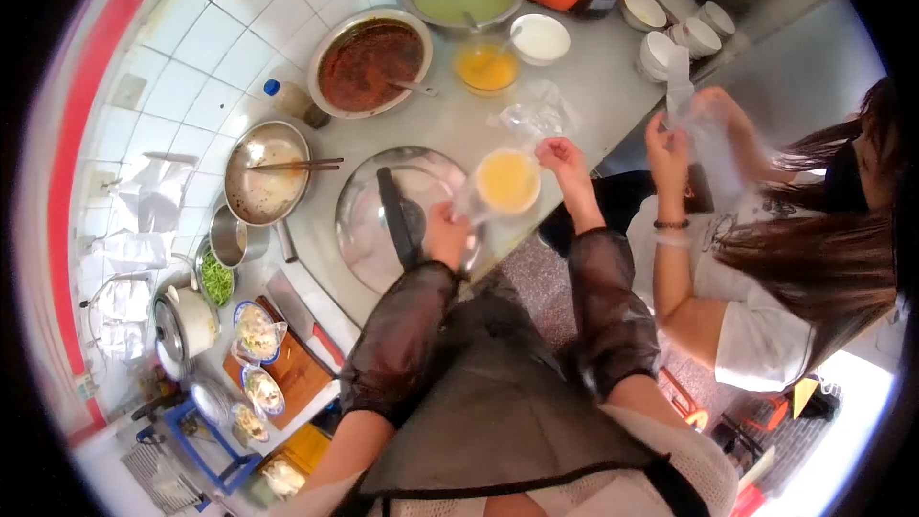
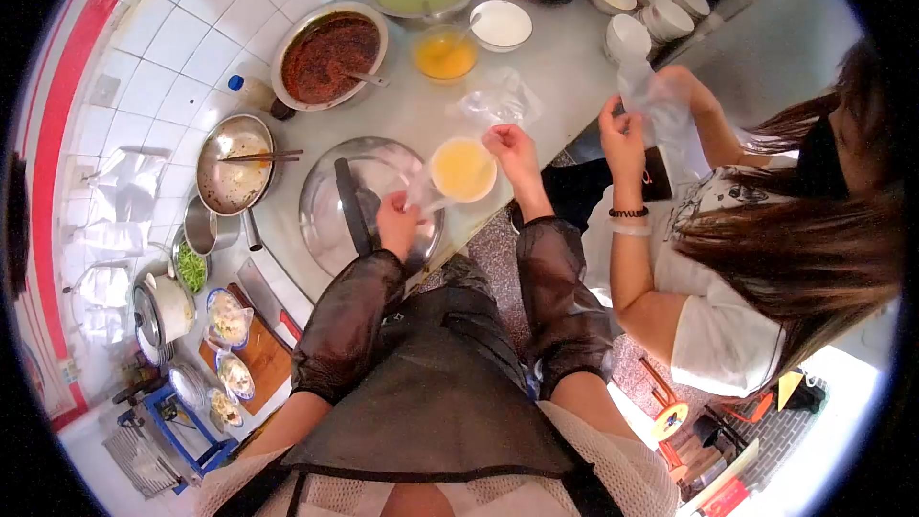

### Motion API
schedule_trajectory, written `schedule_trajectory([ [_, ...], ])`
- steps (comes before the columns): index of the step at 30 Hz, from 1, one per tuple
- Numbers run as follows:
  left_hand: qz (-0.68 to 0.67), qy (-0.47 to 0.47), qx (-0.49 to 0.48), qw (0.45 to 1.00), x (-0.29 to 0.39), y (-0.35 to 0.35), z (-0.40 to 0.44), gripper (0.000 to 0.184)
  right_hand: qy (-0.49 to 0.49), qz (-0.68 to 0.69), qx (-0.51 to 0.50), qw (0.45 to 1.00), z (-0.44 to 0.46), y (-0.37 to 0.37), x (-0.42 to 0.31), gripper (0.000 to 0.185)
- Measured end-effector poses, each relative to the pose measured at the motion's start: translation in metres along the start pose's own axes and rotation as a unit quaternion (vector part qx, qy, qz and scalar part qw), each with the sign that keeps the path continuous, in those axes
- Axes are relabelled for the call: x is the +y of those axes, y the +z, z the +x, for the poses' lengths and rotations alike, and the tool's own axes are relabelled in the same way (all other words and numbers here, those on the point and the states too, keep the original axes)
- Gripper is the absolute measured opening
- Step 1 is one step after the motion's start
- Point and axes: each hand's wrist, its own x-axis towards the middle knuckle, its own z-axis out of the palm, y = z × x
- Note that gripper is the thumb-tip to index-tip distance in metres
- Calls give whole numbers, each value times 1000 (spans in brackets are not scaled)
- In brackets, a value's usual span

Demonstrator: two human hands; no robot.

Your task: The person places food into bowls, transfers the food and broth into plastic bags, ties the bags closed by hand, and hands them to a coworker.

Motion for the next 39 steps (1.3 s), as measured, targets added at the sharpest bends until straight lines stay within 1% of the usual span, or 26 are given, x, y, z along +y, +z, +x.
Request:
schedule_trajectory([
  [3, 27, -74, -35, 996, 0, -33, -4, 22, 32, -101, -38, 994, 2, -12, 0, 16],
  [5, 54, -115, -67, 990, 19, -41, -11, 20, -56, -237, -22, 970, 2, -13, 2, 13],
  [7, 73, 41, -38, 996, 50, -39, -16, 17, -66, -189, -13, 980, -4, -4, -15, 11],
  [9, 132, 326, 11, 936, 97, -24, -12, 13, -78, -142, -3, 987, -15, 8, -33, 10],
  [10, -48, 223, -55, 972, 114, -13, -10, 12, -86, -130, 0, 988, -21, 13, -40, 10],
  [11, -226, 110, -119, 961, 126, -2, -6, 11, -96, -117, 4, 988, -25, 18, -48, 10],
  [12, -226, 111, -118, 961, 133, 7, 0, 11, -97, -117, 3, 988, -29, 23, -61, 10],
  [14, -192, 87, -283, 936, 142, 22, 9, 29, -301, -265, -28, 916, -37, 31, -81, 11],
  [15, -191, 83, -284, 936, 137, 30, 10, 29, -297, -266, -26, 917, -36, 34, -78, 11],
  [16, -25, 227, -290, 929, 125, 40, 12, 27, -353, -329, -71, 873, -34, 36, -75, 11],
  [17, 141, 362, -283, 877, 112, 49, 17, 25, -406, -388, -116, 819, -32, 37, -71, 11],
  [18, 139, 389, -279, 867, 80, 60, 37, 20, -326, -346, -141, 868, -31, 37, -63, 11],
  [19, 139, 391, -280, 866, 89, 59, 36, 20, -327, -346, -139, 868, -23, 32, -49, 11],
  [21, 141, 142, -267, 943, 101, 58, 32, 13, -97, -163, -36, 981, -4, 17, -14, 11],
  [22, 142, 137, -268, 943, 99, 58, 29, 13, -55, -146, -66, 985, -2, 17, -4, 12],
  [24, -112, 23, -298, 948, 102, 58, 35, 9, -96, -201, -24, 975, -9, 18, 6, 12],
  [26, -94, -4, -360, 928, 104, 48, 58, 7, -259, -321, 13, 911, -25, 24, -7, 12],
  [28, -77, -33, -419, 904, 113, 39, 58, 6, -285, -324, -26, 901, -31, 18, -4, 9],
  [30, 239, 256, -362, 864, 121, 37, 50, 11, -311, -330, -61, 889, -23, 16, -1, 7],
  [31, 237, 251, -365, 865, 119, 39, 48, 11, -219, -214, -93, 948, -10, 17, -1, 10],
  [32, 255, 426, -315, 809, 120, 42, 50, 15, -123, -91, -122, 981, -3, 17, 0, 15],
  [33, 265, 589, -251, 721, 127, 43, 53, 19, -126, -91, -122, 980, -1, 15, 0, 15],
  [34, 193, 642, -217, 709, 137, 47, 54, 18, -82, -86, -175, 977, 4, 13, -1, 21],
  [35, 192, 646, -217, 707, 137, 47, 54, 18, -34, -81, -227, 970, 8, 11, -2, 27],
  [36, 209, 601, -183, 750, 131, 46, 49, 19, -33, -82, -226, 970, 8, 9, -4, 27],
  [39, 222, 532, -126, 807, 116, 47, 39, 20, -123, -242, -237, 933, 7, 5, -10, 17],
])
